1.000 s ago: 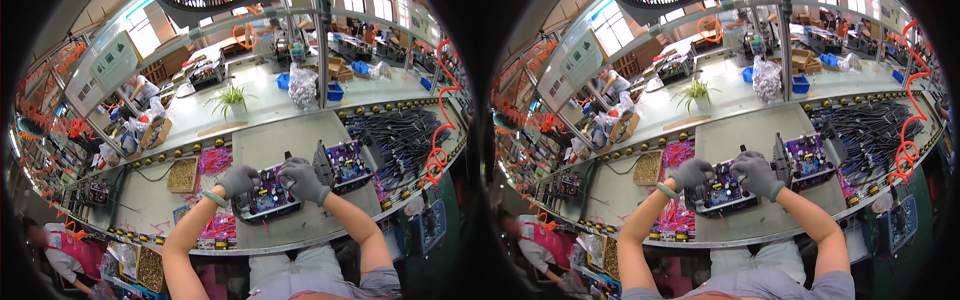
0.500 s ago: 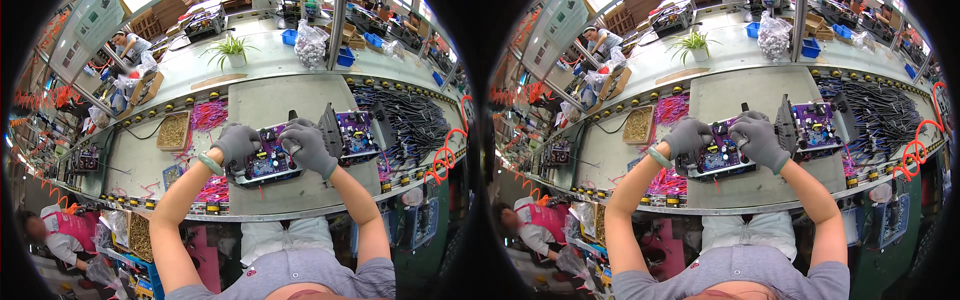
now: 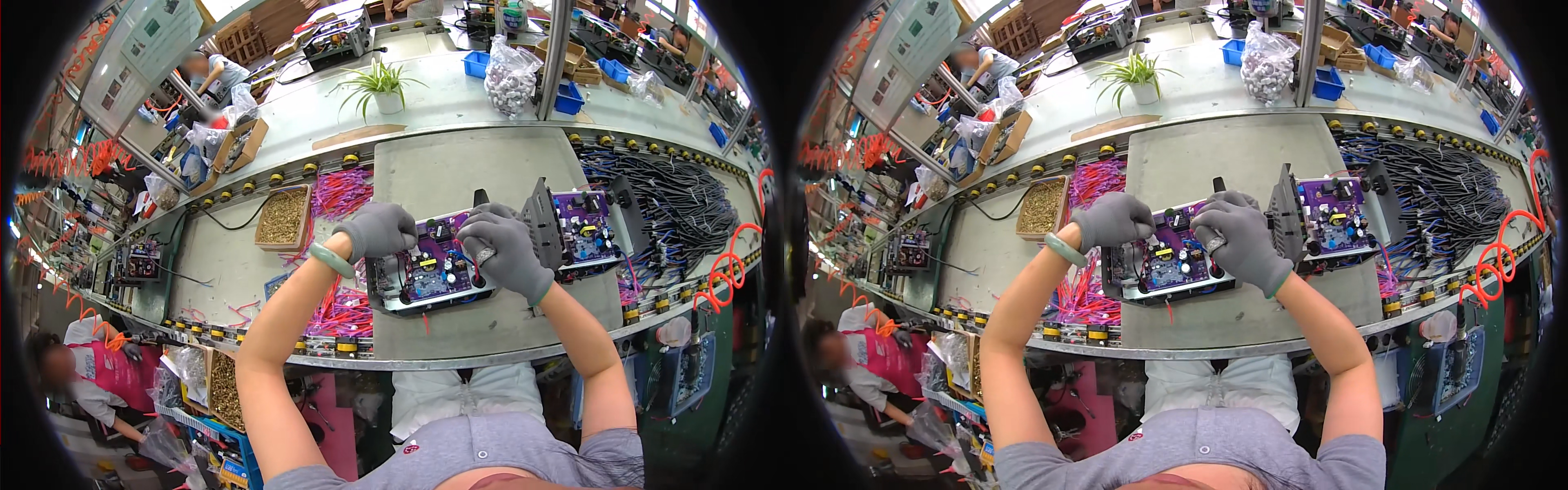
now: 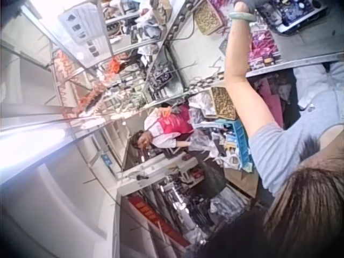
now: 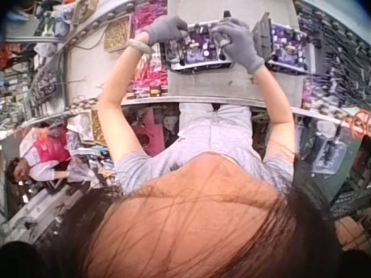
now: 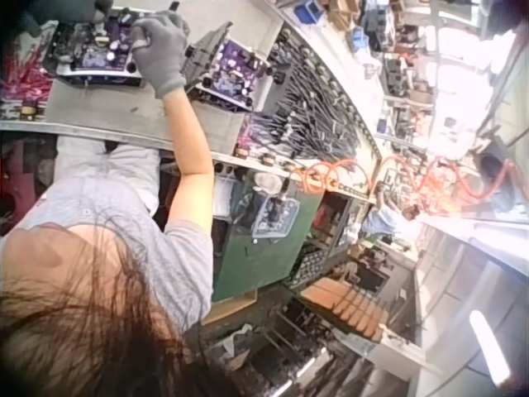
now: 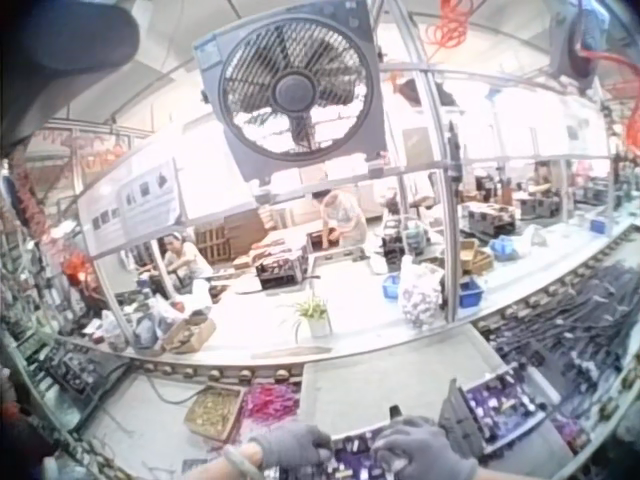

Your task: The person uses a soldering iron to attach wires to circuit boards inside metal enclosures. They then use pliers to cut excess wire and manipulate internal components. The person handles multiple electronic units on a workbench, performing assembly and finishing steps.

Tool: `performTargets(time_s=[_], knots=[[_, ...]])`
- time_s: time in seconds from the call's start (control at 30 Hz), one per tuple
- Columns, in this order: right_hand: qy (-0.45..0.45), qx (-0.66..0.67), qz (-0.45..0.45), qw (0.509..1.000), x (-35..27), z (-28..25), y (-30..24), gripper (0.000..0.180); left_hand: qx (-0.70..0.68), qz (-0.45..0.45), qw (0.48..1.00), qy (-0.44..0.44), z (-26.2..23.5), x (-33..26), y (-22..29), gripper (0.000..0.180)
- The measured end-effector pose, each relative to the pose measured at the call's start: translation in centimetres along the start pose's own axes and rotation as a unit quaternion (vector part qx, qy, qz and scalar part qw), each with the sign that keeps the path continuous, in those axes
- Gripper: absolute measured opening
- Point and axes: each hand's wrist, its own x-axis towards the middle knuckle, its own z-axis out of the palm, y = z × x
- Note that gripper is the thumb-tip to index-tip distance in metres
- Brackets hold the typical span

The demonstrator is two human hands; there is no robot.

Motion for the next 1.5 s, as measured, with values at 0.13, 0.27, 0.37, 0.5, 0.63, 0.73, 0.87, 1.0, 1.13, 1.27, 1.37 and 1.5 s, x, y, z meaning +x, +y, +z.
performTargets(time_s=[0.13, 0.27, 0.37, 0.5, 0.63, 0.73, 0.87, 1.0, 1.13, 1.27, 1.37, 1.5], knots=[[0.004, 0.016, 0.019, 1.000, 0.0, -0.2, -0.2, 0.003, 0.027, 0.016, 0.999, 0.020, 0.6, -0.6, 1.1, 0.023], [0.005, 0.012, 0.002, 1.000, 0.0, 0.0, 0.0, 0.003, 0.047, 0.058, 0.997, 0.028, 1.2, -0.2, -0.1, 0.021], [0.011, -0.001, -0.018, 1.000, 0.2, -0.3, 0.0, 0.004, 0.026, 0.012, 1.000, 0.005, 0.3, 0.6, -0.3, 0.021], [0.017, 0.003, -0.022, 1.000, 0.3, -0.3, -0.2, 0.005, 0.042, 0.104, 0.991, 0.075, 0.9, 0.6, -1.5, 0.022], [0.018, 0.005, -0.020, 1.000, 0.3, -0.4, -0.2, 0.005, 0.014, 0.037, 0.999, -0.013, -0.1, 0.5, -0.6, 0.029], [0.016, 0.006, -0.020, 1.000, 0.3, -0.5, -0.2, 0.006, 0.017, 0.043, 0.999, -0.010, 0.1, 0.6, -0.9, 0.029], [0.013, 0.017, -0.003, 1.000, 0.1, -0.2, 0.1, 0.004, -0.035, 0.008, 0.999, -0.029, -0.3, 0.6, -0.7, 0.028], [0.011, 0.009, -0.020, 1.000, 0.3, -0.5, -0.2, 0.006, 0.036, 0.085, 0.996, 0.008, 0.8, 0.5, -1.3, 0.023], [0.015, 0.024, -0.009, 1.000, 0.2, -0.4, -0.1, 0.005, -0.004, 0.069, 0.998, 0.010, 0.6, 0.1, -0.7, 0.023], [0.010, 0.034, 0.008, 0.999, 0.1, -0.3, -0.1, 0.003, -0.029, 0.022, 0.999, 0.005, 0.1, 0.1, -0.1, 0.021], [0.008, 0.032, 0.006, 0.999, 0.1, -0.3, 0.0, 0.004, -0.004, 0.030, 1.000, -0.005, 0.2, 0.1, -0.1, 0.021], [0.015, 0.023, 0.000, 1.000, 0.2, -0.2, 0.0, 0.004, 0.027, 0.030, 0.999, 0.000, 0.4, 0.2, -0.1, 0.022]])
